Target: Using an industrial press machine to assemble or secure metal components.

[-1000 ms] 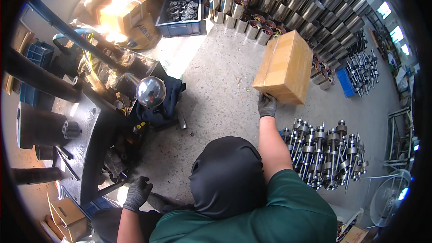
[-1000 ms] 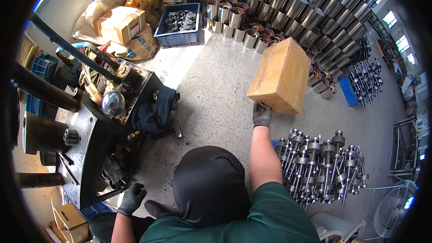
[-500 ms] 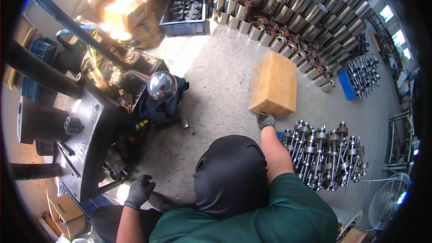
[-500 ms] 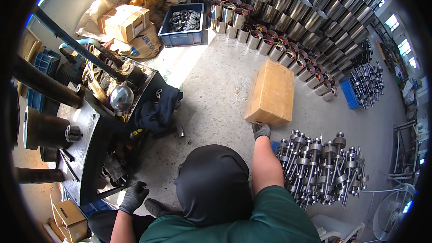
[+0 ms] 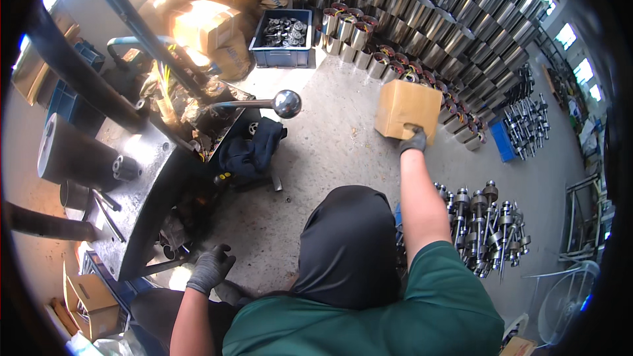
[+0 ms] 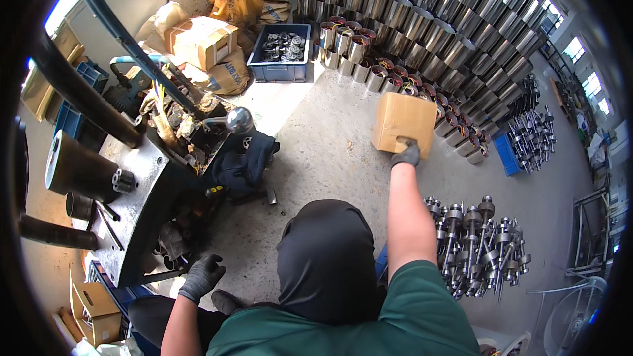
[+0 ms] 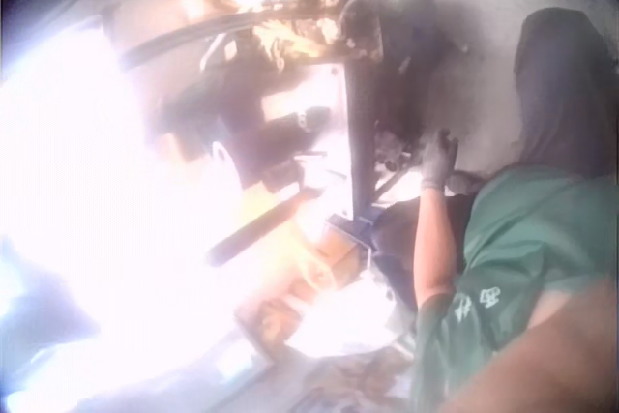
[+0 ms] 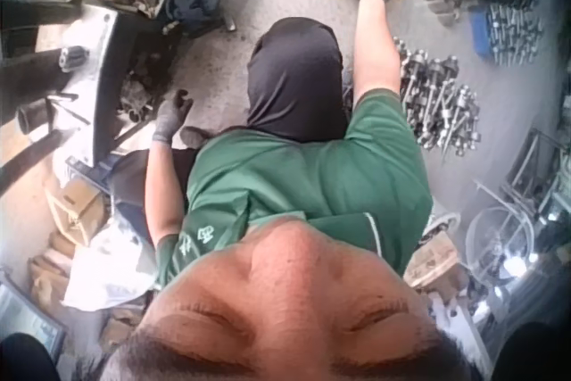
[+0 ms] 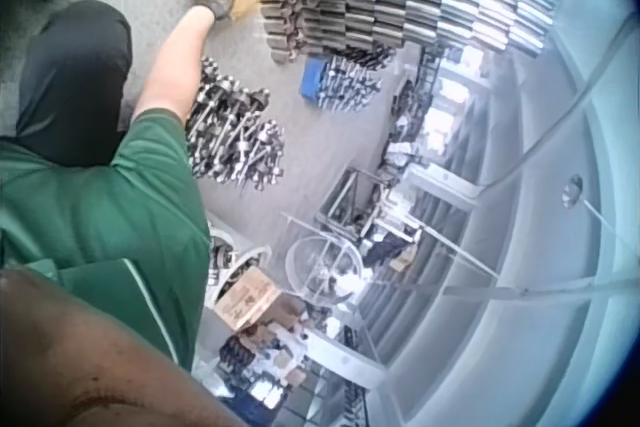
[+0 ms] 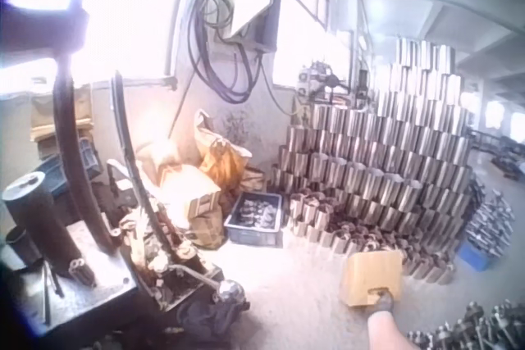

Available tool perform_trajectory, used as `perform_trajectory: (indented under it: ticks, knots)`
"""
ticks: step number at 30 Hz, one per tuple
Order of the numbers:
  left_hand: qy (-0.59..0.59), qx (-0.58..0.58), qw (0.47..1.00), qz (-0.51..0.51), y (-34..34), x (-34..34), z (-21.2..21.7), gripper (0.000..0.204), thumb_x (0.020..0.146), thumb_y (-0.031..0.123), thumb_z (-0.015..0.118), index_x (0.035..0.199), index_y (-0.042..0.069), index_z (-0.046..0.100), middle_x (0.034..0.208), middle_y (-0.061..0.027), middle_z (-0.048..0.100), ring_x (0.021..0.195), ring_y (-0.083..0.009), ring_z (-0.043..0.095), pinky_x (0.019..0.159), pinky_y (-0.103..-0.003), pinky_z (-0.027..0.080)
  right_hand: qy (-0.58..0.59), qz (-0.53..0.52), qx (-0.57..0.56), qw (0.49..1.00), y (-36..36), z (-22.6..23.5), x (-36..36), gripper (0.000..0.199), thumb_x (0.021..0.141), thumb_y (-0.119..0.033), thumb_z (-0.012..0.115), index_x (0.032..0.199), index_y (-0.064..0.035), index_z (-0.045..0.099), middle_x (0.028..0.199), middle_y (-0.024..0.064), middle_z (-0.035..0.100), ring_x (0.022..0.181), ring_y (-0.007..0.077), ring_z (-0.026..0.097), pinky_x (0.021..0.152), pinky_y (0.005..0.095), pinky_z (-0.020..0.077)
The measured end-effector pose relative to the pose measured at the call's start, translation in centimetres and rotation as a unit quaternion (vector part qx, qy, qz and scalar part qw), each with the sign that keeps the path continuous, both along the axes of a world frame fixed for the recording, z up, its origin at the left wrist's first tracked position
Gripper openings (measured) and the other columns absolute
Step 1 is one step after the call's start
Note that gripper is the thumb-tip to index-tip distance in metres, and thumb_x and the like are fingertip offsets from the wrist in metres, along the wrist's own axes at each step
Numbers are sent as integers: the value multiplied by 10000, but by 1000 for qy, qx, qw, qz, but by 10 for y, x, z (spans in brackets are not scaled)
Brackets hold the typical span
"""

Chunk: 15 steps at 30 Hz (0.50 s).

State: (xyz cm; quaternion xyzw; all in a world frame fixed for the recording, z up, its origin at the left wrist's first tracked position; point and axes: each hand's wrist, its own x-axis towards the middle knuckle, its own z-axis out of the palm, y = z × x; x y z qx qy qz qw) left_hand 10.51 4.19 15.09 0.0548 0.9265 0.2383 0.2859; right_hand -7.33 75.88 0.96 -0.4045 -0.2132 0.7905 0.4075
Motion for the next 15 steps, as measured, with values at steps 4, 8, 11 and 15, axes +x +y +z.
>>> perform_trajectory:
  ticks: [4,8,11,15]
  knots:
    - [35,-6,999,-22,-7,6,8,436,890,333,692,1220,51,646,1002,-196,736,959,-365,709,882,-459,546,-173,117,271,940,-8,122,-41,511,640,-33,685,1146,-8,616,1065,143,679,902,319,675,818,488,574]
    - [53,4,998,-32,-4,4,21,438,909,359,671,1232,64,643,1057,-171,720,1033,-354,682,920,-462,526,-332,497,467,651,-63,241,-48,418,613,-65,721,1029,-15,711,935,125,709,793,273,669,764,399,560]
    - [83,11,996,-31,-7,1,22,430,892,335,683,1214,52,640,1039,-182,706,1004,-359,680,892,-464,529,-325,597,591,434,-151,288,-33,399,634,-162,749,996,5,736,938,149,730,821,274,684,772,421,549]
    - [85,-8,996,-5,-19,-1,22,460,916,379,653,1246,58,634,1082,-173,709,1044,-356,675,922,-465,525,-354,654,643,180,-266,299,-21,479,655,-235,772,1044,38,713,993,234,734,911,305,713,812,394,557]
